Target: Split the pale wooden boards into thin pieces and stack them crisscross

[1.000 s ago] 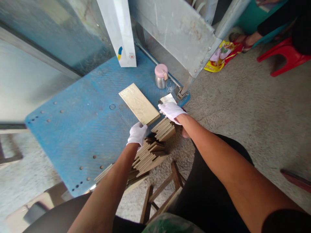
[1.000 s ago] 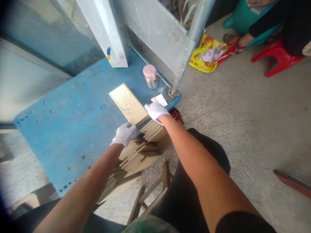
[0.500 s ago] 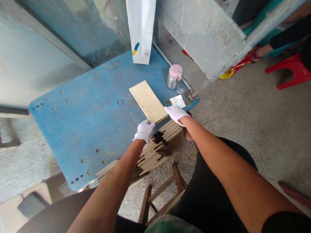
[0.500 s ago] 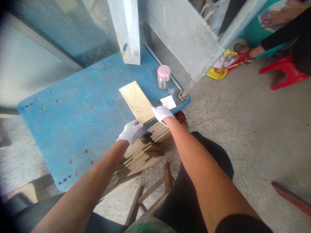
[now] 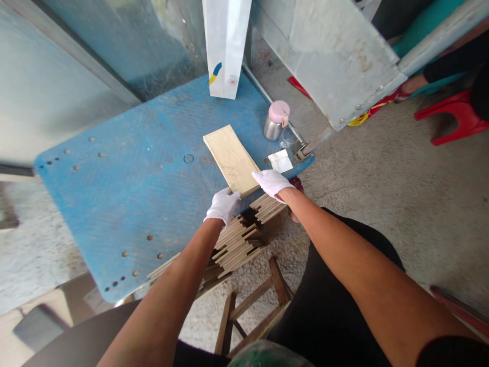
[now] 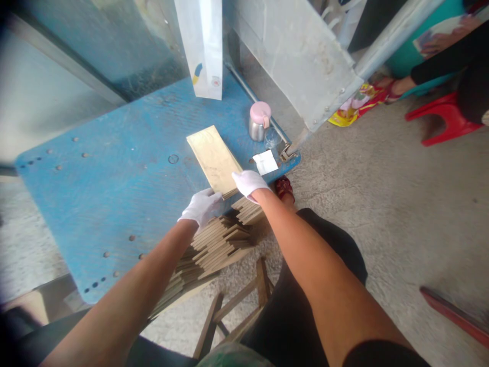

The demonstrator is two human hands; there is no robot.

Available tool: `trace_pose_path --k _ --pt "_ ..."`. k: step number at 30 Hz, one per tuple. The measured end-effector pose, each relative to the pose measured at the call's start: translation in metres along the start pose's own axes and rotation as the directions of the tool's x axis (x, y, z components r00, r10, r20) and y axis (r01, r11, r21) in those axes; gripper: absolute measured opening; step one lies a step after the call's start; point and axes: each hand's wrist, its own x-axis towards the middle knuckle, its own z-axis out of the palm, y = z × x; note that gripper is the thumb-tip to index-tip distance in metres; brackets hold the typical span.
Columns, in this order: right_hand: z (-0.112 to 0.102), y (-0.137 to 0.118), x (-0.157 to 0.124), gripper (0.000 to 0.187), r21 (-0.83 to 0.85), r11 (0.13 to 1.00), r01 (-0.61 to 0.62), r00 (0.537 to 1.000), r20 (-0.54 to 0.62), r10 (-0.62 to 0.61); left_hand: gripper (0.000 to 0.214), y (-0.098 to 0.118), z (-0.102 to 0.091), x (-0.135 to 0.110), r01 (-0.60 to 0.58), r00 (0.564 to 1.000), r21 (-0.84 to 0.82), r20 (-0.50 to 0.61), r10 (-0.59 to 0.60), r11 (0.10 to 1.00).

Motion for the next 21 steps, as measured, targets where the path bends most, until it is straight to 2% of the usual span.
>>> trace_pose_path --k 4,8,13,16,19,21 --pt "0.01 -0.009 -0.001 0.055 0.013 0.999 0.039 0.998 0.052 -0.039 0.033 0.0 -0.012 0.0 0.049 0.999 -0.094 -0.009 -0.05 0.994" --pt "0.014 -0.013 0.001 0.053 0.05 0.998 0.046 0.995 0.082 -0.05 0.033 0.007 -0.023 -0.003 0.128 0.992 -0.185 0.039 -0.123 0.974" --pt "0.016 -0.01 0.003 0.049 0.304 0.952 0.017 0.998 0.052 -0.034 0.04 0.022 -0.03 -0.007 0.104 0.994 -0.162 0.033 -0.1 0.981" --pt "0.018 -0.006 0.006 0.051 0.505 0.862 -0.042 0.999 0.032 0.029 0.044 0.032 -0.034 -0.009 0.05 0.996 -0.143 0.081 -0.039 0.988" --pt "0.017 -0.005 0.006 0.05 0.716 0.691 -0.105 0.994 0.048 0.102 0.045 0.042 -0.036 -0.017 0.009 0.995 -0.187 0.099 0.009 0.982" --pt "0.013 -0.006 0.004 0.05 0.819 0.56 -0.127 0.991 0.08 0.108 0.045 0.048 -0.036 -0.03 -0.001 0.994 -0.23 0.103 0.025 0.973"
